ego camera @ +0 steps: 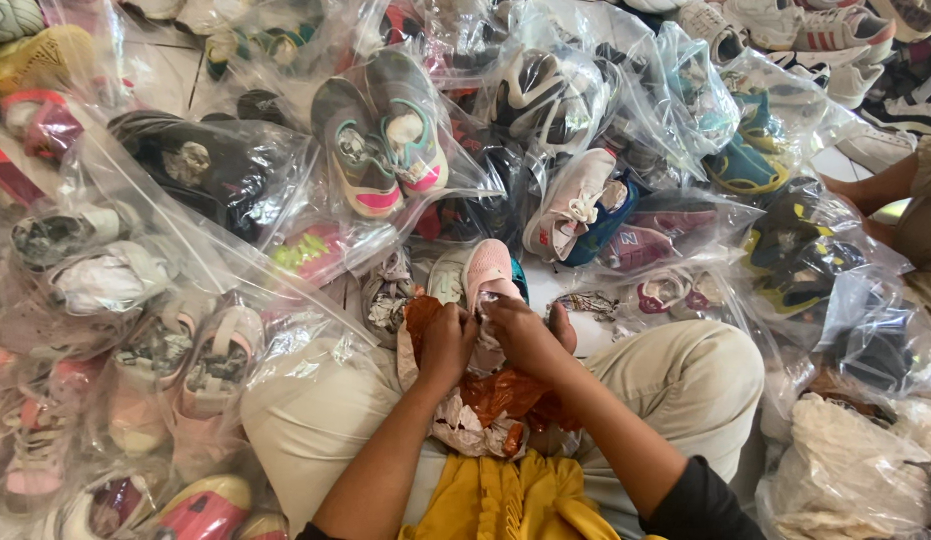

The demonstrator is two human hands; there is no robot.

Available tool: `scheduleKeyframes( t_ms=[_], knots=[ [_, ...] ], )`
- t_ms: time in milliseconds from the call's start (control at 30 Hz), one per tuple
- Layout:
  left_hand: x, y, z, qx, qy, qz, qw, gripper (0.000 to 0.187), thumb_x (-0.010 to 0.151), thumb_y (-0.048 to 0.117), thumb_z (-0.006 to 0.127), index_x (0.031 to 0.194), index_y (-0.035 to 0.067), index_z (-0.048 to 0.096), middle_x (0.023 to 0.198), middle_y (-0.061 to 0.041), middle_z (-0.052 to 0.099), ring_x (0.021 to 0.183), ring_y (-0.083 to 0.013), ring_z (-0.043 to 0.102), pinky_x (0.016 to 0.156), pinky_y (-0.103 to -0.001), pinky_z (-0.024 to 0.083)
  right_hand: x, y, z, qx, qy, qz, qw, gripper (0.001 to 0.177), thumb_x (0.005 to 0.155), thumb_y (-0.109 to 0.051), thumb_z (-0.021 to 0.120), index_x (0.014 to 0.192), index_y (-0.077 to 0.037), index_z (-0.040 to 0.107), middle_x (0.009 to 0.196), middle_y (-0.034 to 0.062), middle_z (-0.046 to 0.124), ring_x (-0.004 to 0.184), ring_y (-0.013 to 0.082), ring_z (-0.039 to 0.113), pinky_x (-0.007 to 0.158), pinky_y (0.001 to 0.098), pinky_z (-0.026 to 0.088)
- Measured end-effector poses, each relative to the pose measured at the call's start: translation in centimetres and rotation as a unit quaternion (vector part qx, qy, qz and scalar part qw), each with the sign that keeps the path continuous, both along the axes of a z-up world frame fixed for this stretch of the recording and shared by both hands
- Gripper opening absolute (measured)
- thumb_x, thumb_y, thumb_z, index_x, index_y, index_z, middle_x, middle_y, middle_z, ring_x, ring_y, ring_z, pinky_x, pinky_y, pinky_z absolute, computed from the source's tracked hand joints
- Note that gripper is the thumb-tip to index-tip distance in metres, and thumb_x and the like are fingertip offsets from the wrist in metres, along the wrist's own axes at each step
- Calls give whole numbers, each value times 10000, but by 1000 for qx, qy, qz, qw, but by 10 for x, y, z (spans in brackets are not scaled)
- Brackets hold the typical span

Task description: The person stuffs paper into shoes, places them into plastic bags, and organizes the bags while sitting on the floor.

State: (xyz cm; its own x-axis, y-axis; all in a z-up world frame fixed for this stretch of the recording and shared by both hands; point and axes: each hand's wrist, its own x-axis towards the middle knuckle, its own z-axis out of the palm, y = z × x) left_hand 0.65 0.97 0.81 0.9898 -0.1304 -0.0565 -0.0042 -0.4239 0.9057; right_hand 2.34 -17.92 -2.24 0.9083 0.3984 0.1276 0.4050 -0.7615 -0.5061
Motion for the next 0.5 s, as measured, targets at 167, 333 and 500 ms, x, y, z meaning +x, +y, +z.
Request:
scheduleKeyframes(
  t_ms=[167,333,500],
  knots=[
    [-1,-6,-18,60,-72,-25,995,192,935,255,601,927,64,614,834,-202,650,881,-437,668,770,-510,530,-19,5,40,89,8,-32,995,257,914,41,586,1144,47,700,1093,246,688,1038,417,702,866,454,568],
    [-1,-12,-29,95,-131,-47,986,208,939,257,583,938,53,623,828,-192,644,856,-422,666,781,-506,518,0,-14,-45,284,27,-118,951,317,994,41,482,1203,31,719,1130,186,688,1070,300,695,960,375,537],
    [-1,-12,-37,114,-135,-31,984,188,918,232,611,972,52,613,849,-206,653,874,-429,672,802,-509,519,27,-22,-36,-84,34,-144,985,547,560,-455,947,992,-255,676,1108,57,477,1088,355,531,924,442,513]
  ],
)
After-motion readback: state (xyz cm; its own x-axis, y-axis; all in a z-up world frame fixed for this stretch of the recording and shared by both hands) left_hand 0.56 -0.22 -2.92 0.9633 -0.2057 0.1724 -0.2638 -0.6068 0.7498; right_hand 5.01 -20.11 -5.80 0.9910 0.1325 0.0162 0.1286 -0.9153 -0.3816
